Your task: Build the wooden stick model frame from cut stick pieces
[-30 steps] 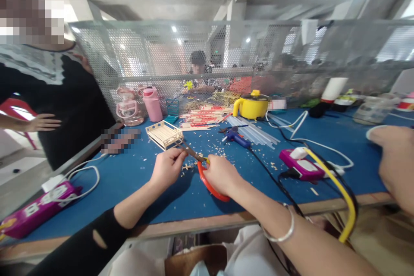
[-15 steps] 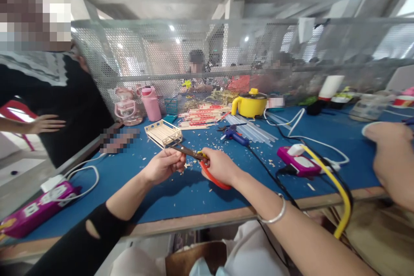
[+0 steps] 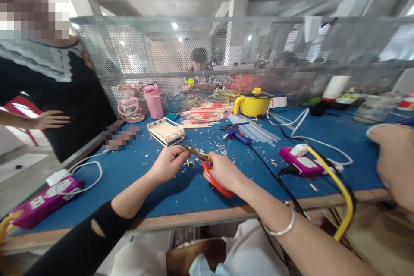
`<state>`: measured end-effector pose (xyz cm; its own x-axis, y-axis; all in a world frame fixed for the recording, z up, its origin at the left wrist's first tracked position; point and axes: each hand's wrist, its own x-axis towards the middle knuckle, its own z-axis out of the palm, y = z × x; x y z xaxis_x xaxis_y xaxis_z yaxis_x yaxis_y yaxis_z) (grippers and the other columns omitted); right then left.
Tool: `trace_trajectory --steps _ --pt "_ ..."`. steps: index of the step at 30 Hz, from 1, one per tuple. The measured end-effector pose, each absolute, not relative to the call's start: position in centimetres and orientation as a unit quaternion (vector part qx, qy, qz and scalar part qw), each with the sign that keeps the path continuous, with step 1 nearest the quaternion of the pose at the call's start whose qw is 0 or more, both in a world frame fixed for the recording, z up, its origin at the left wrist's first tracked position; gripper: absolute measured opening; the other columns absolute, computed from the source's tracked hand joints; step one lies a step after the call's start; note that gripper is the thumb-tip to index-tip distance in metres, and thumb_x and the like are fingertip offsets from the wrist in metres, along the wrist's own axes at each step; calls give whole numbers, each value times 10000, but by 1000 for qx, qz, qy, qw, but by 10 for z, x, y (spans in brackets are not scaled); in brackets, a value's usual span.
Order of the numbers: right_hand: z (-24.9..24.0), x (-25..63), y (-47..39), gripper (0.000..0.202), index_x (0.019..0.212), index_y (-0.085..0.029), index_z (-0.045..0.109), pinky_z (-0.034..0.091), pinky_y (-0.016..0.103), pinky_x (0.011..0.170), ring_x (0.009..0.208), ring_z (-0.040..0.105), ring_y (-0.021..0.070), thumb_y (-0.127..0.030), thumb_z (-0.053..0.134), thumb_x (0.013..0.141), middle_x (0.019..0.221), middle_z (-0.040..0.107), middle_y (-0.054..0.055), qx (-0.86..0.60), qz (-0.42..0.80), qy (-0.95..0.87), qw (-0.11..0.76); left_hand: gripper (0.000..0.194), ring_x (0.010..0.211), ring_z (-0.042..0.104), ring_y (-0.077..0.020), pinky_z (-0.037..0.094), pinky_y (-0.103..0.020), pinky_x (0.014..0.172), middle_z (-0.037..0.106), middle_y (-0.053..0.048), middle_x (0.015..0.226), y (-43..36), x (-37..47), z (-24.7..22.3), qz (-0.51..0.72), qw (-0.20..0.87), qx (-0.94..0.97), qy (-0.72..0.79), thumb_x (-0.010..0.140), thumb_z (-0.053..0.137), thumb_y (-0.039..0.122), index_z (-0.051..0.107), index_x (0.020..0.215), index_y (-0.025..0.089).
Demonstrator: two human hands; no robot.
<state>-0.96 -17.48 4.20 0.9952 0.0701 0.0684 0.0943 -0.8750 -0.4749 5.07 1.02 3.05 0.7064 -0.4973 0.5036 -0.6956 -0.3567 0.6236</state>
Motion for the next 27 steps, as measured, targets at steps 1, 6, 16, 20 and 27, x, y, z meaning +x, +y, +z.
trace_trajectory --steps 1,6,16,20,27 --pt "43 -9 -175 154 698 -228 377 295 216 522 548 488 118 -154 509 670 615 544 -36 -966 -24 -57 252 340 559 508 -123 396 -224 553 593 -17 612 10 51 31 101 432 814 -374 904 407 319 645 737 143" --pt "42 -7 -177 162 666 -224 356 269 222 515 542 451 111 -140 494 683 598 508 -39 -967 -31 -60 245 334 609 537 -134 403 -235 595 611 -38 652 12 52 32 128 401 826 -376 906 407 286 643 721 139" --pt "40 -7 -178 114 674 -207 431 292 230 525 604 547 145 -163 496 758 658 609 27 -982 -10 -15 189 287 661 535 -161 384 -262 654 595 -60 667 9 54 24 200 311 863 -343 879 435 215 570 630 168" --pt "48 -17 -207 50 791 -203 485 336 244 577 695 613 176 -237 472 825 767 668 61 -990 0 16 142 315 644 556 -179 374 -275 630 622 -73 655 15 63 25 209 306 883 -288 889 427 249 595 634 169" --pt "53 -14 -243 405 723 -173 618 335 298 525 678 636 267 -576 615 676 779 680 155 -993 57 100 37 285 715 610 -194 400 -271 653 684 -67 759 10 65 19 200 354 882 -237 898 416 294 649 779 181"
